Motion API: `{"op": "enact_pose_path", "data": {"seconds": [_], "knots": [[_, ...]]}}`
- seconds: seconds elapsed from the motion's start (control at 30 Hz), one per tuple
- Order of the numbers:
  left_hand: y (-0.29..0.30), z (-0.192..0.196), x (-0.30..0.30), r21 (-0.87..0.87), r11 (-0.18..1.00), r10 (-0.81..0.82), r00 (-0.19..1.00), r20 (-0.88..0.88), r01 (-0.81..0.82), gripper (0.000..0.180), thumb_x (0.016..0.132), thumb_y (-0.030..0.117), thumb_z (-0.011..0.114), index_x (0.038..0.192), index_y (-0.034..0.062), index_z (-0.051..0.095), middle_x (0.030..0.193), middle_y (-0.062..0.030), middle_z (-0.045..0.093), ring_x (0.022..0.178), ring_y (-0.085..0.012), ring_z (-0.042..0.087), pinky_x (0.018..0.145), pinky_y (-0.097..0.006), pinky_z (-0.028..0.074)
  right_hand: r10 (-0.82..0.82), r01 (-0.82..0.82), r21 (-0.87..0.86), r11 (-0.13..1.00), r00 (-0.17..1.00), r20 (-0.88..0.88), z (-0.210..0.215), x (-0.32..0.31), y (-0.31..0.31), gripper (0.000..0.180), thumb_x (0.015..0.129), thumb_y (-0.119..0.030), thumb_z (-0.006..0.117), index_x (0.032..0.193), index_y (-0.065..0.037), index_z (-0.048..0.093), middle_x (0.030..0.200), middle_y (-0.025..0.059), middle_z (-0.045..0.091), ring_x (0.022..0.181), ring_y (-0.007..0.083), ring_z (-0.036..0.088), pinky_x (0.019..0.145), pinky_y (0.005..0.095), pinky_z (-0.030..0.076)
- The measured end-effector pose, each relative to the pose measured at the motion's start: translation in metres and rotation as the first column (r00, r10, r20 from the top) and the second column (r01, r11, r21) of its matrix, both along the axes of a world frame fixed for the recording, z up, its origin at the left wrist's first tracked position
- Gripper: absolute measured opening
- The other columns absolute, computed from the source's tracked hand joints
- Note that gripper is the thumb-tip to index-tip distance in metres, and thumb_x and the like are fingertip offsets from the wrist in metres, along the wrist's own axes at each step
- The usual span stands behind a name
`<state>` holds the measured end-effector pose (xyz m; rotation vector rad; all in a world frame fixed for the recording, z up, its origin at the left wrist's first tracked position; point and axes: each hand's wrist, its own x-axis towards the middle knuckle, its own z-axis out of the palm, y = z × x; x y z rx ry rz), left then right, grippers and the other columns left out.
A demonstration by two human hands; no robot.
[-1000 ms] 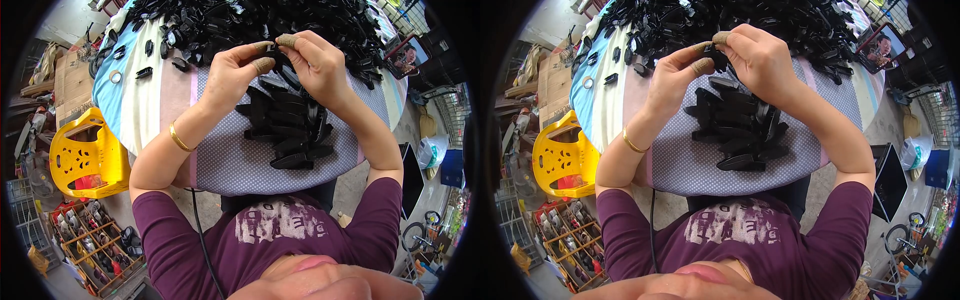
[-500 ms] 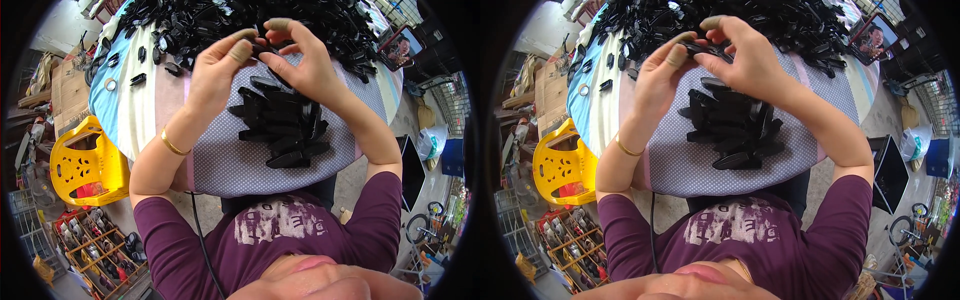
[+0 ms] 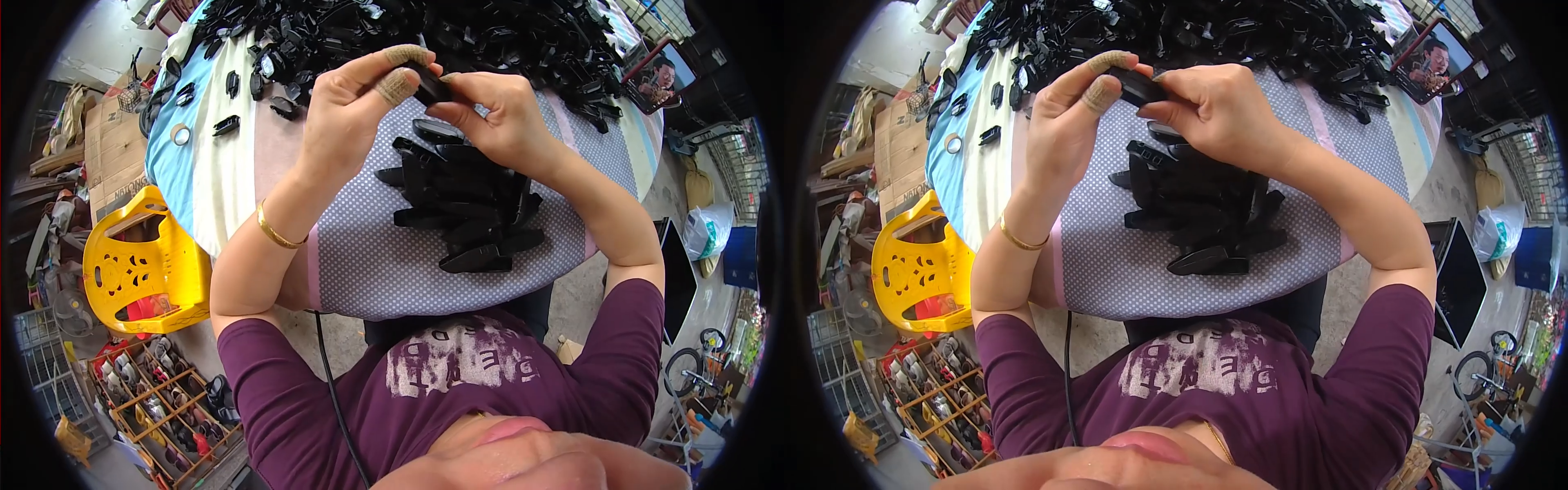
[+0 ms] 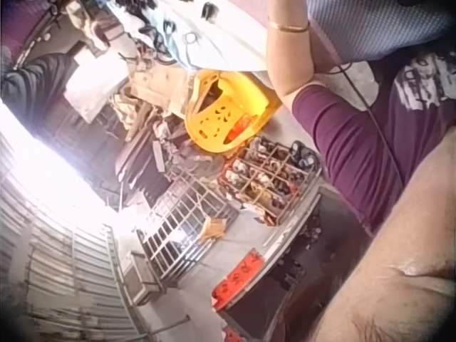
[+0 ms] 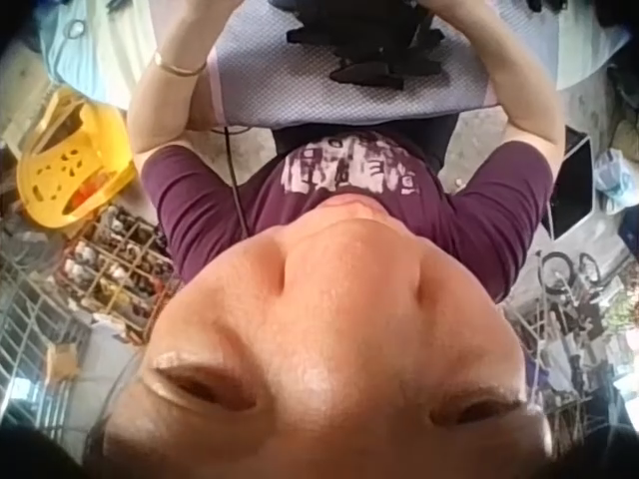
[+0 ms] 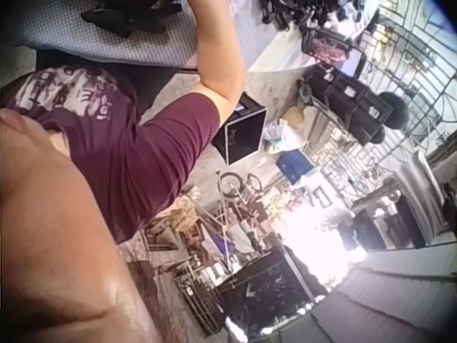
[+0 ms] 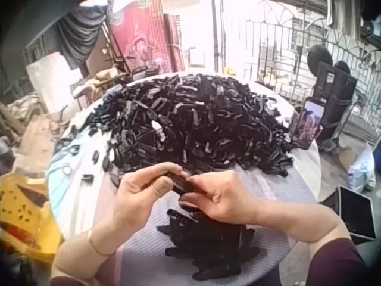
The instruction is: Assembling small black plastic components by hand.
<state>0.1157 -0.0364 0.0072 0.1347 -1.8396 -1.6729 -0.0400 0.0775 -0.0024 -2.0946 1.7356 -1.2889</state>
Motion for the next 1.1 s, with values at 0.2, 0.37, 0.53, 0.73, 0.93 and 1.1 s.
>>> {"op": "enact_pose_path", "data": {"seconds": [0.2, 0.37, 0.53, 0.73, 0.93, 1.1], "knots": [[-0.005, -0.007, -0.005, 0.196, 0.979, -0.028, 0.994, -0.109, 0.049, 0.023, 0.085, 0.006, 0.059, 0.107, 0.0004, 0.062, 0.097, -0.0079, 0.065, 0.094, -0.013, 0.059, 0.087, -0.024, 0.045, 0.05, -0.048, -0.023, 0.999, 0.988, 0.147, 0.006, 0.0, -0.007, 0.025, 0.077, -0.013, 0.07, 0.095, 0.003, 0.063, 0.078, 0.0095, 0.064, 0.066, 0.0138, 0.06, 0.063, 0.0245, 0.048], [-0.001, -0.006, -0.004, 0.115, 0.991, -0.056, 0.99, -0.128, 0.071, 0.024, 0.085, 0.008, 0.059, 0.108, 0.0006, 0.061, 0.099, -0.0078, 0.064, 0.094, -0.0138, 0.058, 0.087, -0.025, 0.045, 0.046, -0.045, -0.016, 0.999, 0.998, 0.043, 0.005, -0.005, -0.001, 0.027, 0.076, -0.011, 0.07, 0.096, 0.004, 0.062, 0.081, 0.0097, 0.065, 0.072, 0.0139, 0.063, 0.066, 0.0251, 0.049], [0.0, 0.003, -0.003, 0.228, 0.965, -0.101, 0.988, -0.118, 0.126, 0.027, 0.084, 0.007, 0.06, 0.109, -0.0014, 0.058, 0.1, -0.008, 0.063, 0.093, -0.0137, 0.058, 0.086, -0.025, 0.046, -0.062, 0.011, -0.247, 0.969, 0.978, -0.201, 0.01, -0.009, -0.004, 0.027, 0.071, -0.011, 0.072, 0.093, 0.003, 0.063, 0.082, 0.0126, 0.065, 0.071, 0.0216, 0.065, 0.062, 0.0283, 0.051], [0.001, 0.001, 0.0, 0.218, 0.976, -0.044, 0.992, 0.116, 0.017, 0.038, 0.081, 0.008, 0.065, 0.113, -0.005, 0.051, 0.099, -0.0108, 0.061, 0.09, -0.0131, 0.057, 0.08, -0.025, 0.047, -0.15, -0.015, -0.362, 0.932, 0.893, -0.424, 0.01, 0.003, -0.002, 0.034, 0.062, -0.016, 0.076, 0.09, -0.002, 0.062, 0.096, 0.009, 0.062, 0.08, 0.0237, 0.062, 0.066, 0.0304, 0.052], [0.006, 0.008, 0.001, 0.243, 0.961, -0.18, 0.968, 0.172, 0.136, 0.053, 0.078, 0.003, 0.064, 0.125, -0.0028, 0.04, 0.1, -0.0107, 0.059, 0.09, -0.0149, 0.058, 0.079, -0.026, 0.049, 0.04, -0.131, -0.288, 0.949, 0.953, -0.301, 0.012, 0.0, -0.005, 0.037, 0.059, -0.015, 0.078, 0.09, -0.002, 0.064, 0.107, 0.0082, 0.058, 0.096, 0.0248, 0.056, 0.076, 0.0332, 0.05], [0.011, 0.009, 0.001, 0.034, 0.993, -0.114, 0.97, 0.217, 0.109, 0.056, 0.08, 0.005, 0.062, 0.128, -0.0032, 0.036, 0.104, -0.0117, 0.056, 0.094, -0.0149, 0.056, 0.079, -0.027, 0.05, 0.12, -0.239, -0.31, 0.92, 0.926, -0.358, 0.01, -0.002, -0.005, 0.035, 0.059, -0.013, 0.077, 0.09, -0.002, 0.065, 0.104, 0.0064, 0.061, 0.1, 0.0255, 0.054, 0.082, 0.0347, 0.049]]}}
